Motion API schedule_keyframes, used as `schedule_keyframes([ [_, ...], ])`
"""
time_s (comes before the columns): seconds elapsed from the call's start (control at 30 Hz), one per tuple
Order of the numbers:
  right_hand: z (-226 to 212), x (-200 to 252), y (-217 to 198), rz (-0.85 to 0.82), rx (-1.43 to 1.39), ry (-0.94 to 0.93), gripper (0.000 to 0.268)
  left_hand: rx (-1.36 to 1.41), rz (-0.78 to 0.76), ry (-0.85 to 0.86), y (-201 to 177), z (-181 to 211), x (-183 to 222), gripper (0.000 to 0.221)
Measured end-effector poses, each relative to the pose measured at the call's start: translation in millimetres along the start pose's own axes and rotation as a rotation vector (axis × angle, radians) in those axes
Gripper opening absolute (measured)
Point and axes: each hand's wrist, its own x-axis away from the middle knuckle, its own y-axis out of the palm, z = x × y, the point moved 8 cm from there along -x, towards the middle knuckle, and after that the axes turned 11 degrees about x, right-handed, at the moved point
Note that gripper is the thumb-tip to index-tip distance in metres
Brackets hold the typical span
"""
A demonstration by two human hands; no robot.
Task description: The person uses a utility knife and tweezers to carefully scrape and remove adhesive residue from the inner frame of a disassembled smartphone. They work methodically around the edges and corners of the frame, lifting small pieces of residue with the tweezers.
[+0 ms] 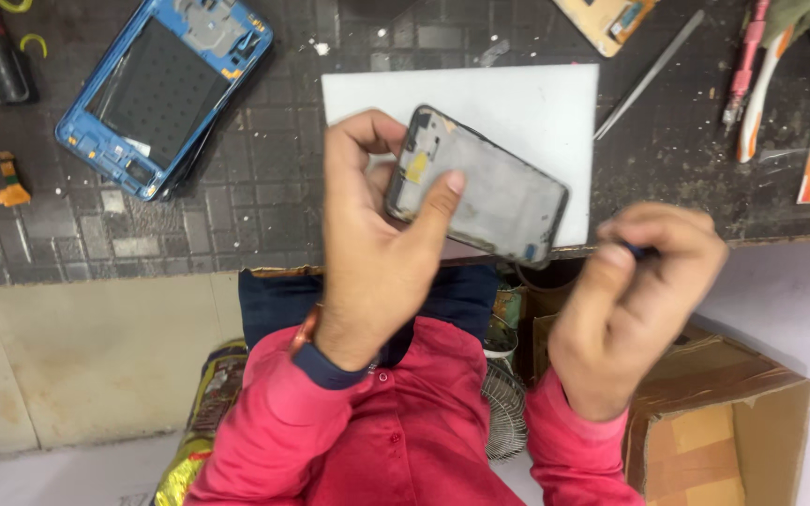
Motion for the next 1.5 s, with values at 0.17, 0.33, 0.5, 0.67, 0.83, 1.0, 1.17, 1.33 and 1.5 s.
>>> schedule_keyframes([
  [0.17, -14, -22, 34, -0.167, 0.384, -0.291, 0.016, -0.081, 0.061, 0.038, -4, -9, 13, 0.05],
  [0.33, -7, -27, 69, -0.202, 0.385, -0.384, 0.019, -0.737, 0.022, 0.275, -9, 30, 18, 0.052],
  [0.5, 2, -23, 87, -0.226, 0.359, -0.417, 0.02, -1.061, -0.006, 0.236, -18, 48, 17, 0.053],
  [0.67, 5, -25, 89, -0.275, 0.373, -0.425, 0.018, -1.162, -0.098, 0.014, -31, 44, 16, 0.052],
  [0.83, -16, -25, 87, -0.301, 0.469, -0.484, 0.02, -1.139, -0.302, 0.274, -32, 56, -1, 0.086],
  [1.0, -34, -16, 97, -0.312, 0.42, -0.404, 0.018, -1.076, -0.35, 0.253, -43, 45, -11, 0.087],
  [1.17, -35, -13, 114, -0.353, 0.389, -0.372, 0.019, -1.014, -0.31, 0.234, -51, 38, -14, 0.081],
  [1.33, -38, -14, 117, -0.331, 0.359, -0.383, 0.018, -1.002, -0.285, 0.24, -51, 40, -16, 0.075],
  [1.5, -37, -13, 118, -0.297, 0.344, -0.399, 0.022, -1.011, -0.273, 0.244, -51, 39, -15, 0.072],
])
